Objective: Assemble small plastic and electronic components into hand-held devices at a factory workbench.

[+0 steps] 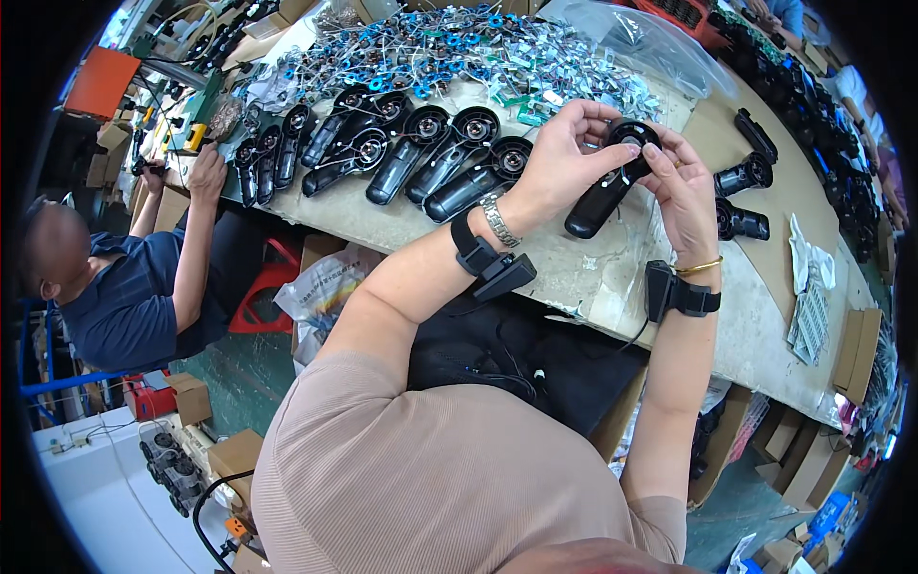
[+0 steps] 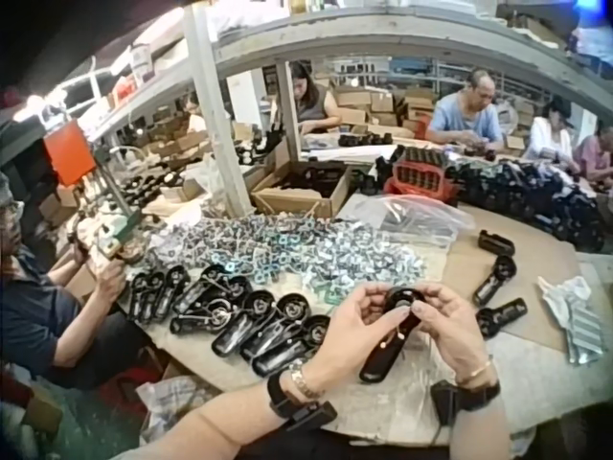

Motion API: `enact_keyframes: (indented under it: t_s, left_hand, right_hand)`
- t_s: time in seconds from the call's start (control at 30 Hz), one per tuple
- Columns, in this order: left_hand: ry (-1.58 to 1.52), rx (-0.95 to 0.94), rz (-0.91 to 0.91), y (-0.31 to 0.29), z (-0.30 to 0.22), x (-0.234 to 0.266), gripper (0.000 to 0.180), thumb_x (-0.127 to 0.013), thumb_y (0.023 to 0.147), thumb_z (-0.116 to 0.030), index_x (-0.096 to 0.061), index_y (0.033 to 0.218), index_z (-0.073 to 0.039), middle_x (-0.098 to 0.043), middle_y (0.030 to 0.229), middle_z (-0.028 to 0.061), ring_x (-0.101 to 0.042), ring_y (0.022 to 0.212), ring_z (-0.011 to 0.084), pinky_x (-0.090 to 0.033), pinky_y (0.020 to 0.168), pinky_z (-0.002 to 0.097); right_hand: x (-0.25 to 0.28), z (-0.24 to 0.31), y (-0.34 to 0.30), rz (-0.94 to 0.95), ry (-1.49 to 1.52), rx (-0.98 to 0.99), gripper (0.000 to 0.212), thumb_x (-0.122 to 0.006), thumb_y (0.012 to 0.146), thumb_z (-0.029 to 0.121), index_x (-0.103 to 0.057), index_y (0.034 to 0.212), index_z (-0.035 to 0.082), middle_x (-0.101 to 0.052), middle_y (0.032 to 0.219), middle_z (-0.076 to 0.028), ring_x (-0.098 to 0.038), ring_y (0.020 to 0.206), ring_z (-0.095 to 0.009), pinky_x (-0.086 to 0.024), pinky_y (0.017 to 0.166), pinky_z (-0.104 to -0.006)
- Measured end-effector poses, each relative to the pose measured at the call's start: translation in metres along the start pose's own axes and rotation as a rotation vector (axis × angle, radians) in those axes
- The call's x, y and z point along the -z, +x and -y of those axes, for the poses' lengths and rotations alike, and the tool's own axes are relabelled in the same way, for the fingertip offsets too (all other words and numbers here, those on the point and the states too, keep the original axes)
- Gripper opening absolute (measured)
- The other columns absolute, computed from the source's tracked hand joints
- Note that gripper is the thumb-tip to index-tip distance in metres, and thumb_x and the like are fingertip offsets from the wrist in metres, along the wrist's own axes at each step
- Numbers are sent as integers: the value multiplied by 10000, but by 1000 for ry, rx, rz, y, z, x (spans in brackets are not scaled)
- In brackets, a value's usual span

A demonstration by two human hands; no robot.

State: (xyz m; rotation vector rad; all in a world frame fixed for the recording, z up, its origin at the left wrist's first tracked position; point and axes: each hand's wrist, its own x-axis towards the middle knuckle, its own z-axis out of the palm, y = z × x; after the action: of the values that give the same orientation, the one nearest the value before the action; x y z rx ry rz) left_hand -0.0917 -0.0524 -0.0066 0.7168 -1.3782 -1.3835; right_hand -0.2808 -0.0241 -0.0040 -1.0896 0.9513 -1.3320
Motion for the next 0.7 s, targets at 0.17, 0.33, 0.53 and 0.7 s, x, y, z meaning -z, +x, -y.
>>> enact_keyframes:
  t_s: [0.17,0.33,0.53,0.7]
  left_hand:
    - [-57,-17,-17,0,-3,1,434,-761,895,-57,-545,1261,28,-676,1048,68,-635,916,93,-541,816,230]
    - [-169,-75,-57,6,-1,2,436,-787,876,-89,-554,1223,34,-679,1031,75,-639,902,103,-541,805,236]
    - [-236,-58,-69,3,-7,4,372,-724,922,-52,-552,1239,42,-686,1076,97,-663,964,120,-546,840,240]
    - [-219,-47,-115,-8,-25,15,374,-722,919,-53,-550,1235,52,-688,1075,97,-664,957,119,-549,848,248]
  right_hand:
    - [3,-2,1,11,57,21,387,-631,1014,182,-561,1347,-3,-685,1151,-63,-669,990,-121,-561,807,-273]
    - [10,-3,4,30,102,28,386,-590,1040,217,-560,1346,-16,-692,1141,-83,-683,984,-144,-571,820,-285]
    - [10,-1,5,1,75,10,397,-574,1050,239,-557,1344,-26,-692,1158,-107,-692,974,-160,-577,827,-289]
    - [7,2,3,6,60,10,410,-580,1046,238,-545,1354,-31,-684,1196,-144,-692,980,-168,-579,837,-289]
